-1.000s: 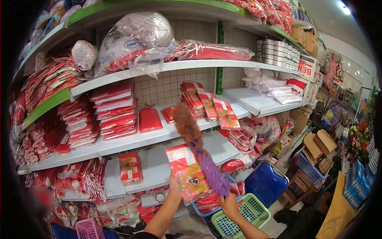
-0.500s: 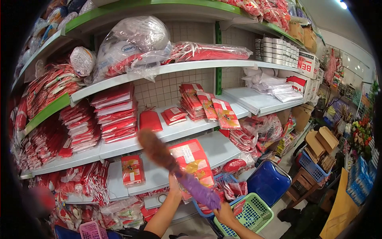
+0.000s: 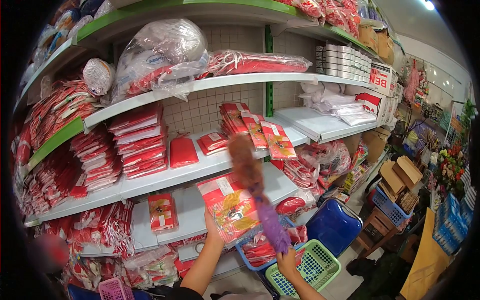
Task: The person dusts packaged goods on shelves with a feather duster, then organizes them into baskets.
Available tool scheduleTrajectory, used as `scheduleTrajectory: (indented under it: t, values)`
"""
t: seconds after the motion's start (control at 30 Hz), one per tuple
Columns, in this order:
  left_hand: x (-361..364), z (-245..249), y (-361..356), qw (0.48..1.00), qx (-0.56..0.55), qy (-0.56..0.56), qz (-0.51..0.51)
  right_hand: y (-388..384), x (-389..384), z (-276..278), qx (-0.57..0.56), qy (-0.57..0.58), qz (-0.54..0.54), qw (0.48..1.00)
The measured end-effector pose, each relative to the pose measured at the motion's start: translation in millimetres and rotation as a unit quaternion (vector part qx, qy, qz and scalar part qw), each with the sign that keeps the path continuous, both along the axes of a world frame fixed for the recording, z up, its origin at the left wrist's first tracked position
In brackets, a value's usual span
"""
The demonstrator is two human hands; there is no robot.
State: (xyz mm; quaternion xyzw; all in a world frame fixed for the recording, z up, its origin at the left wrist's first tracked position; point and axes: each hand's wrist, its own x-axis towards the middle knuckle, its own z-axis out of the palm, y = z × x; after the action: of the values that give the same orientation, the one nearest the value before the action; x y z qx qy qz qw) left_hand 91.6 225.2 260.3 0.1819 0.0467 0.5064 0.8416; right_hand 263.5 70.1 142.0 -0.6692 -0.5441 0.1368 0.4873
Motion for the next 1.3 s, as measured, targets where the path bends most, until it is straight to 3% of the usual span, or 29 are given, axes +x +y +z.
scheduleTrajectory:
  t: [0.03, 0.07, 0.1, 0.13, 0.2, 0.23, 0.3, 0.33, 0.43, 0.5, 0.53, 0.6, 0.63, 0.73, 0.77, 0.83, 0.87, 0.93, 0.97, 1.07, 1.1, 1.17, 1.23, 1.27, 1.3]
  values:
    - [-0.2, -2.5, -0.8, 1.000, -0.005, 0.005, -0.010, 1.7, 1.0, -3.3, 0.026, 0.046, -0.016, 0.998]
    - [-1.1, -7.2, -0.9, 1.000, -0.009, 0.010, -0.021, -1.4, 1.6, -6.7, 0.020, 0.000, 0.016, 1.000]
    - [-0.9, -29.7, 12.7, 0.983, 0.062, -0.137, -0.104, -6.9, 2.3, -11.6, 0.013, -0.045, 0.048, 0.998]
    - [-2.6, -61.1, 30.1, 0.934, 0.129, -0.279, -0.185, -11.4, 2.2, -13.8, 0.006, -0.090, 0.080, 0.993]
    - [-4.8, -31.7, 4.9, 0.997, 0.056, 0.012, -0.052, -18.1, -0.2, -7.9, 0.038, -0.128, 0.071, 0.989]
    - [1.8, -34.0, 13.9, 0.954, 0.142, -0.207, -0.165, -19.4, -1.1, -5.5, 0.054, -0.147, 0.067, 0.985]
    - [-5.8, -40.3, 11.1, 0.994, 0.012, -0.096, -0.052, -16.0, -1.7, -1.9, 0.013, -0.017, 0.034, 0.999]
    - [-3.9, -21.4, -0.6, 0.999, 0.016, -0.024, -0.032, -15.1, -1.7, -0.9, -0.009, 0.048, 0.017, 0.999]
    - [-5.6, -14.0, -7.6, 0.998, 0.028, -0.014, -0.053, -19.1, -8.5, -2.9, 0.002, 0.051, 0.044, 0.998]
    - [-16.8, -54.7, 11.5, 0.988, 0.095, -0.049, -0.110, -23.1, -4.6, -15.8, 0.028, -0.074, 0.068, 0.995]
    - [-13.2, -44.6, 10.3, 0.988, 0.094, -0.074, -0.095, -23.3, -2.3, -19.5, 0.042, -0.138, 0.080, 0.986]
    - [0.3, 0.0, -3.6, 0.989, 0.058, -0.131, -0.023, -17.8, -3.9, -2.4, 0.029, 0.001, 0.048, 0.998]
    - [3.1, 7.7, -11.3, 0.998, 0.020, 0.009, 0.060, -16.2, -4.6, 6.0, 0.020, 0.071, 0.033, 0.997]
    - [9.8, 5.5, -18.2, 0.997, 0.044, 0.025, 0.051, -14.5, -2.7, 16.1, 0.059, 0.072, 0.084, 0.992]
    - [11.2, 3.7, -16.3, 0.996, 0.075, -0.051, -0.009, -13.3, -0.5, 13.2, 0.058, 0.037, 0.100, 0.993]
    - [13.8, 12.4, -25.0, 0.990, 0.137, -0.021, -0.012, -8.8, 4.4, 5.3, 0.057, -0.034, 0.134, 0.989]
    - [15.3, 16.0, -28.6, 0.986, 0.167, -0.005, -0.013, -8.0, 3.2, 18.4, 0.031, 0.027, 0.110, 0.993]
    - [17.9, 16.9, -31.0, 0.994, 0.107, 0.010, 0.013, -7.0, 0.7, 48.1, -0.022, 0.149, 0.060, 0.987]
    - [19.6, 16.8, -32.5, 0.997, 0.076, 0.017, 0.026, -2.9, 5.1, 33.9, 0.054, 0.030, 0.068, 0.996]
    - [21.5, 18.2, -33.6, 0.997, -0.013, 0.037, 0.066, -6.9, 1.1, 34.3, 0.027, 0.075, 0.138, 0.987]
    - [9.4, -0.2, -20.2, 0.971, 0.201, -0.065, -0.115, -11.2, -0.2, 34.0, 0.018, 0.037, 0.147, 0.988]
    - [-2.5, -7.5, -7.4, 0.961, 0.266, -0.029, -0.075, -19.1, -1.7, 33.0, 0.003, -0.039, 0.163, 0.986]
    - [4.6, 16.9, -20.5, 0.984, 0.178, 0.014, -0.017, -19.4, -2.2, 32.2, 0.010, 0.007, 0.132, 0.991]
    - [14.3, 47.3, -40.7, 0.997, 0.054, 0.039, 0.023, -20.7, -2.4, 31.1, 0.012, 0.029, 0.116, 0.993]
    - [13.4, 18.8, -20.8, 0.997, 0.066, 0.005, 0.024, -23.2, -4.4, 22.9, 0.006, 0.016, 0.129, 0.991]
